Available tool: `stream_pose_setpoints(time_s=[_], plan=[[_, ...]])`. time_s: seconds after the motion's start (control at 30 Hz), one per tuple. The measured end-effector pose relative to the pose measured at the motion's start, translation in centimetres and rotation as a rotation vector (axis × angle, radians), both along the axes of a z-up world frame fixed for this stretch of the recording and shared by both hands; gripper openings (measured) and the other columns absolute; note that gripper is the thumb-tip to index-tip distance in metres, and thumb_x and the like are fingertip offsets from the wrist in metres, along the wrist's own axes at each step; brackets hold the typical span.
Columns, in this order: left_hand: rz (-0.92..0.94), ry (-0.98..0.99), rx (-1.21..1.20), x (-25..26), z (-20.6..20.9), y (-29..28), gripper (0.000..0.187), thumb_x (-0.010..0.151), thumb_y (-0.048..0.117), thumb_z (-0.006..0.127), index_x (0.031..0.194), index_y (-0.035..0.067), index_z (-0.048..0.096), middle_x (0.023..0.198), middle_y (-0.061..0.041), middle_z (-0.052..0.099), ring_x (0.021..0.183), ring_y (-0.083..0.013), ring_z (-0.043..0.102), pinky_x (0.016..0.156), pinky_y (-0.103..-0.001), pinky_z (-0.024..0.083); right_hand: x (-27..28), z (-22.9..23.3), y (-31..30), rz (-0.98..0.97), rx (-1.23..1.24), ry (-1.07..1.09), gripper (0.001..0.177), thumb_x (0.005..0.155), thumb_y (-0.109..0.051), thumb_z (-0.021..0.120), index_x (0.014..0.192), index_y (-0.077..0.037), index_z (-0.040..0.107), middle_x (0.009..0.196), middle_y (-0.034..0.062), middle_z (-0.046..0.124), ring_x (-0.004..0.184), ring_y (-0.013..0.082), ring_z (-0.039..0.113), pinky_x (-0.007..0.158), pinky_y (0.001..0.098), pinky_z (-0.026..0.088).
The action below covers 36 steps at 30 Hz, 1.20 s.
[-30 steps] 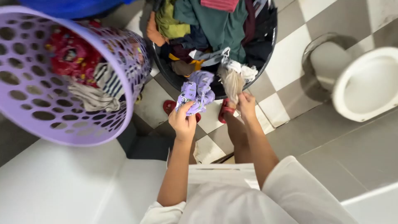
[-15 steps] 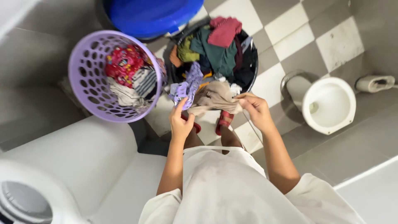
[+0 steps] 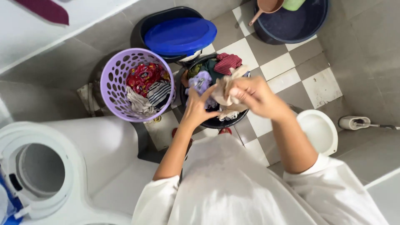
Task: Sorting clothes and loading them into a small twin-tub washing machine.
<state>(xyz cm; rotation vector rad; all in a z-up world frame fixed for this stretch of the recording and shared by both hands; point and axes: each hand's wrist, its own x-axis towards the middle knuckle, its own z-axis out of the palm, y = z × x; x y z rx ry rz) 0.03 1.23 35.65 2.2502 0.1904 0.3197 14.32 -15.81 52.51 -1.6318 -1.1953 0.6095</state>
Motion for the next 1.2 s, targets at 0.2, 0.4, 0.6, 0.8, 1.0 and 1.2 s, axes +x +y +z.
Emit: stream_pose_setpoints(time_s=[0.2, 0.4, 0.6, 0.8, 1.0, 1.2], plan=[[-0.056, -0.223, -0.076, 1.5, -4.1, -0.8, 0.071, 0.071, 0.035, 0.097, 0.136, 0.026, 0.068, 0.141, -0.023, 0.042, 0.134, -0.045, 0.043, 0.113, -0.055, 0.04, 1.3, 8.3, -2.1, 0.119, 0.064, -0.078, 0.031, 0.108, -0.022, 0.054, 0.088, -0.002, 0.067, 0.077, 0.0045, 0.066, 0.067, 0.0119, 0.06, 0.064, 0.0275, 0.047], [-0.03, -0.263, -0.14, 0.8, 4.8, -2.1, 0.047, 0.073, 0.031, 0.091, 0.115, 0.015, 0.078, 0.13, -0.02, 0.042, 0.128, -0.0404, 0.043, 0.111, -0.053, 0.04, 1.5, 10.1, -1.4, 0.146, 0.004, -0.137, 0.029, 0.109, -0.02, 0.056, 0.094, 0.0, 0.069, 0.081, 0.0055, 0.068, 0.069, 0.012, 0.057, 0.066, 0.0272, 0.047], [0.134, -0.212, -0.205, -3.3, 5.5, 4.3, 0.026, 0.089, 0.019, 0.087, 0.091, 0.001, 0.069, 0.119, -0.015, 0.051, 0.12, -0.0316, 0.051, 0.105, -0.044, 0.045, 4.3, 10.0, -1.2, 0.035, 0.111, -0.386, 0.034, 0.121, -0.025, 0.062, 0.103, 0.004, 0.068, 0.097, 0.0082, 0.069, 0.082, 0.0109, 0.061, 0.075, 0.0243, 0.048], [0.293, -0.378, -0.103, -12.4, 13.9, 10.9, 0.014, 0.081, 0.004, 0.08, 0.093, 0.0, 0.076, 0.123, -0.014, 0.057, 0.117, -0.0281, 0.058, 0.099, -0.037, 0.049, 2.4, 10.6, 3.1, 0.131, 0.079, -0.945, 0.056, 0.06, -0.042, 0.08, 0.096, -0.001, 0.07, 0.098, 0.0123, 0.073, 0.084, 0.0313, 0.067, 0.072, 0.0394, 0.053], [0.437, -0.417, 0.26, -18.9, 19.7, 13.5, 0.037, 0.087, 0.014, 0.092, 0.084, -0.006, 0.061, 0.11, -0.017, 0.052, 0.101, -0.0326, 0.054, 0.086, -0.042, 0.047, 1.6, 7.2, 8.6, -0.02, -0.095, -1.255, 0.011, 0.086, -0.005, 0.083, 0.092, -0.012, 0.077, 0.084, 0.0055, 0.071, 0.076, 0.0275, 0.069, 0.064, 0.0391, 0.05], [0.545, -0.341, 0.394, -24.6, 19.7, 16.6, 0.051, 0.059, 0.028, 0.097, 0.072, -0.006, 0.062, 0.095, -0.014, 0.054, 0.088, -0.0322, 0.052, 0.075, -0.045, 0.046, -0.8, 6.4, 16.6, -0.189, 0.098, -0.758, 0.007, 0.103, 0.008, 0.059, 0.101, 0.003, 0.063, 0.088, 0.0165, 0.069, 0.091, 0.0258, 0.074, 0.075, 0.0398, 0.058]])
